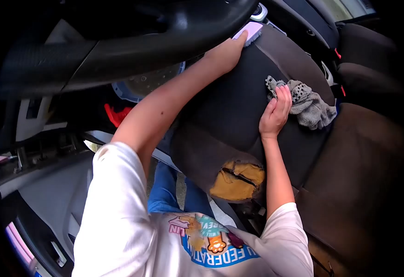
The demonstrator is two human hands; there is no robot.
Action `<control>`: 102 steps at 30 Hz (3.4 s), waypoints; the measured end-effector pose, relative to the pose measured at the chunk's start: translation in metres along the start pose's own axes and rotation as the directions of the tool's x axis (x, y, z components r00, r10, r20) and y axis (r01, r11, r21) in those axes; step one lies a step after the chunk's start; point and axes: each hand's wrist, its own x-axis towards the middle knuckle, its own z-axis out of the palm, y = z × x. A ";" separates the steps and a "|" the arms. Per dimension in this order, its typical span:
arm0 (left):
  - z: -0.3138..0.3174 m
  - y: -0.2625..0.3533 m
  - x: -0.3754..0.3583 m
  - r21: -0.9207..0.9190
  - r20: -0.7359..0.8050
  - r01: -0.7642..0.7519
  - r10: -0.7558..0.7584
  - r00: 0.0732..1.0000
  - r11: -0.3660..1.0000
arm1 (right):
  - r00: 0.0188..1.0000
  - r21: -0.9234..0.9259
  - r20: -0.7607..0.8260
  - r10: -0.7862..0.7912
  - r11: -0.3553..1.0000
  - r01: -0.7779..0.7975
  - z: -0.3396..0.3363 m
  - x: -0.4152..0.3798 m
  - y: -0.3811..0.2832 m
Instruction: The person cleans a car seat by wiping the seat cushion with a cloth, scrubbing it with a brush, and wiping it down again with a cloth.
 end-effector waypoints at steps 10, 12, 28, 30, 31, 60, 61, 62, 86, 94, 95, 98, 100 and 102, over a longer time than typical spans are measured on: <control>-0.081 -0.018 -0.172 -0.219 0.169 0.088 -0.051 0.984 0.972 | 0.998 0.031 0.016 0.059 0.998 -0.059 -0.004 0.003 -0.003; -0.056 -0.020 -0.097 -0.246 0.256 0.193 -0.128 0.958 0.950 | 0.997 0.040 0.023 0.072 0.997 -0.073 -0.005 0.001 -0.002; -0.043 -0.067 -0.087 -0.390 0.846 0.750 -0.114 0.521 0.534 | 0.995 0.045 0.034 0.089 0.995 -0.091 -0.006 0.003 -0.002; -0.028 -0.052 -0.027 -0.447 0.791 0.625 -0.043 0.610 0.640 | 0.995 0.040 0.034 0.092 0.995 -0.094 -0.007 0.002 -0.001; -0.016 -0.045 -0.003 -0.416 0.775 0.644 -0.121 0.620 0.642 | 0.995 0.044 0.038 0.093 0.995 -0.094 -0.006 0.002 -0.001; 0.150 -0.355 -0.125 0.399 0.468 0.404 -0.561 0.682 0.823 | 0.997 0.068 -0.079 0.004 0.998 0.001 0.002 -0.004 0.010; 0.138 -0.351 -0.124 0.219 0.389 0.487 -0.533 0.751 0.846 | 0.997 0.048 -0.075 0.002 0.999 0.001 0.000 -0.001 0.010; 0.126 -0.345 -0.120 0.024 0.292 0.530 -0.513 0.807 0.848 | 0.998 0.046 -0.064 0.019 0.999 -0.016 -0.001 0.000 0.007; -0.022 -0.045 -0.007 -0.640 0.643 0.705 -0.290 0.709 0.304 | 0.993 0.048 -0.011 0.113 0.992 -0.113 -0.006 0.001 -0.001; -0.043 -0.070 -0.135 -0.498 0.776 0.781 -0.208 0.596 0.377 | 0.994 0.063 0.005 0.107 0.992 -0.107 -0.007 0.001 -0.002; -0.065 -0.069 -0.171 -0.423 0.837 0.827 -0.190 0.513 0.370 | 0.994 0.051 0.007 0.105 0.993 -0.105 -0.008 0.002 -0.001; -0.104 -0.054 -0.212 -0.473 0.832 0.860 -0.224 0.507 0.190 | 0.994 0.059 0.007 0.111 0.992 -0.111 -0.007 0.001 0.000; -0.097 -0.058 -0.182 -0.497 0.762 0.783 -0.243 0.600 0.374 | 0.994 0.063 0.004 0.112 0.992 -0.112 -0.007 0.001 0.000; -0.068 -0.044 -0.102 -0.590 0.580 0.607 -0.243 0.777 0.532 | 0.994 0.069 0.000 0.108 0.992 -0.108 -0.007 0.002 -0.001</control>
